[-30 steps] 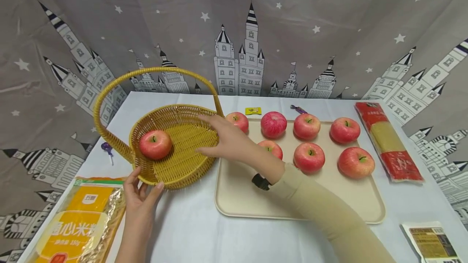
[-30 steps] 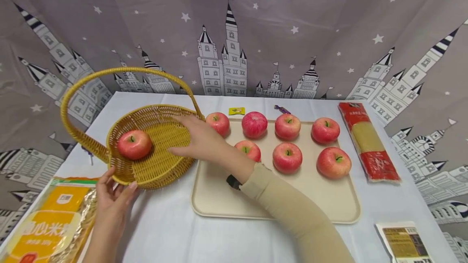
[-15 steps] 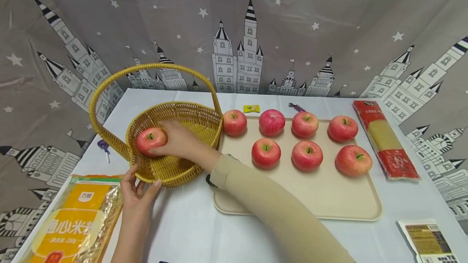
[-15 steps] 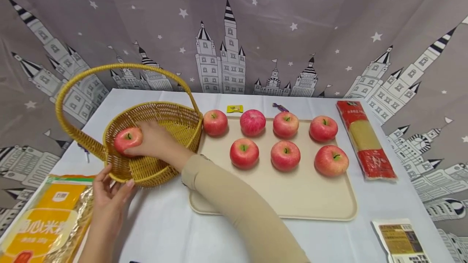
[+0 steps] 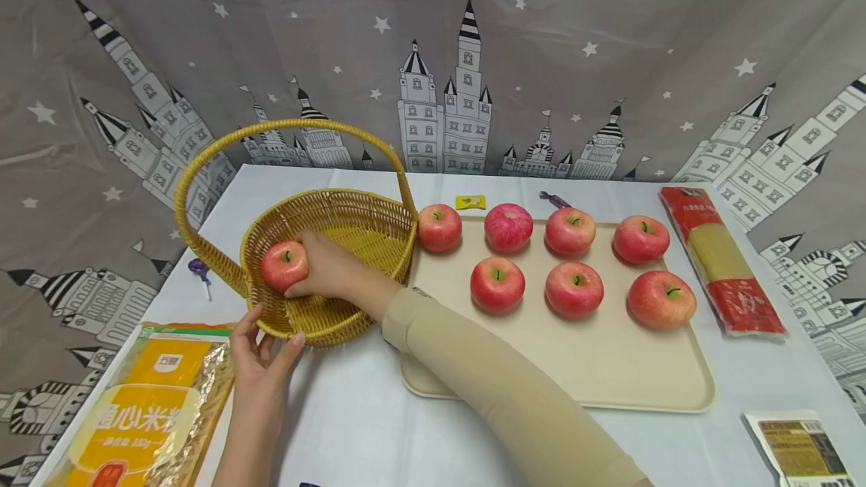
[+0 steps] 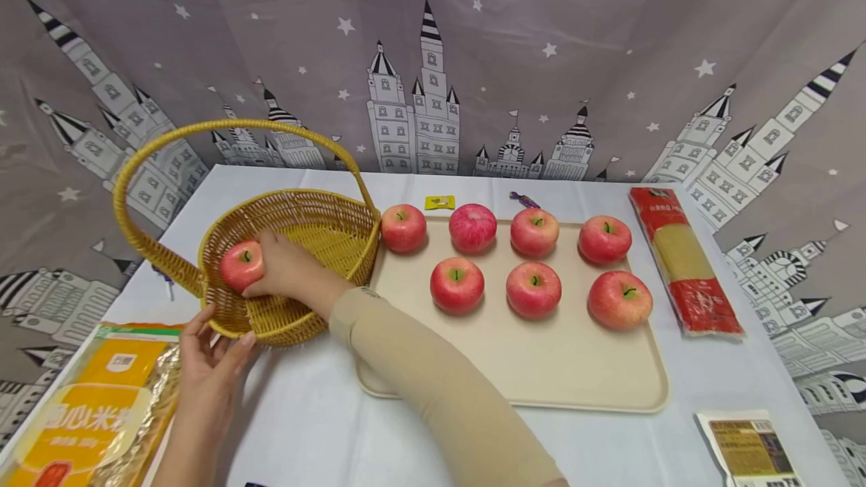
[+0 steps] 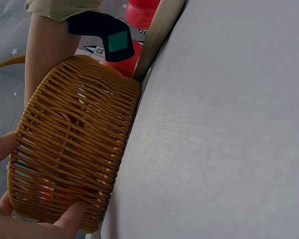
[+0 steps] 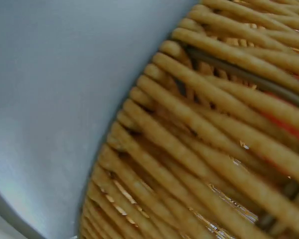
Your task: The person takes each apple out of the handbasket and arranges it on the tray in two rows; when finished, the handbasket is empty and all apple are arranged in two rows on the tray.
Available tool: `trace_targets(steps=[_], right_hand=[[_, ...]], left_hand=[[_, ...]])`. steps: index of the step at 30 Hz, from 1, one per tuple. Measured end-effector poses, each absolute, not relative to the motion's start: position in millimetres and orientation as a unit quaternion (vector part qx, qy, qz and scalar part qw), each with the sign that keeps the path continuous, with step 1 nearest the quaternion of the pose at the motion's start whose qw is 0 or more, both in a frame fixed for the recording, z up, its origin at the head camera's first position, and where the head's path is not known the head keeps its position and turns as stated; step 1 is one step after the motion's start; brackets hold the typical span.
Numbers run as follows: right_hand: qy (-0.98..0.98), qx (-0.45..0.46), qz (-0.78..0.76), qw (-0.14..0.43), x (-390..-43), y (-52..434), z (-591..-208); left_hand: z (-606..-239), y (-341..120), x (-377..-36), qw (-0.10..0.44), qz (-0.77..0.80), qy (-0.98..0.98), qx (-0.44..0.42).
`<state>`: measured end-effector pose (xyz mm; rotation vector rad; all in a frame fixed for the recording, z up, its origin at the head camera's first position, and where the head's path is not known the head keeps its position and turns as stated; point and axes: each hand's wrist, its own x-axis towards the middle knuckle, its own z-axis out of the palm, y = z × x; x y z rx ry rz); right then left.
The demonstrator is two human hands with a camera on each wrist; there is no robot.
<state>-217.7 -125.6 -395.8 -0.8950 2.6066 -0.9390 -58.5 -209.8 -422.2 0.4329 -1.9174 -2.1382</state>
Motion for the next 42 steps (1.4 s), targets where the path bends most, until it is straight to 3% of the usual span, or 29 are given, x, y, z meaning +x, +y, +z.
trace_targets(steps=[5, 12, 18, 24, 32, 42], right_hand=[[0.890, -0.312, -0.316, 0.101, -216, -128, -395], [0.877, -0.351, -0.327, 0.037, -209, -109, -381], [0.842, -0.347, -0.411, 0.042, -197, -52, -347], [0.860, -0.311, -0.399, 0.067, -189, 20, -325], [0.893, -0.285, -0.342, 0.064, -185, 78, -344], [0.908, -0.293, -0.277, 0.116, -188, 73, -382]], left_hand=[[-422, -212, -57, 0.127, -0.736, -0.649, 0.146], [-423, -211, -57, 0.128, -0.740, -0.646, 0.137], [-423, -211, -57, 0.123, -0.734, -0.651, 0.148], [-422, -212, -57, 0.118, -0.735, -0.651, 0.148], [-419, -214, -58, 0.108, -0.732, -0.655, 0.154], [-418, -213, -56, 0.103, -0.727, -0.663, 0.147]])
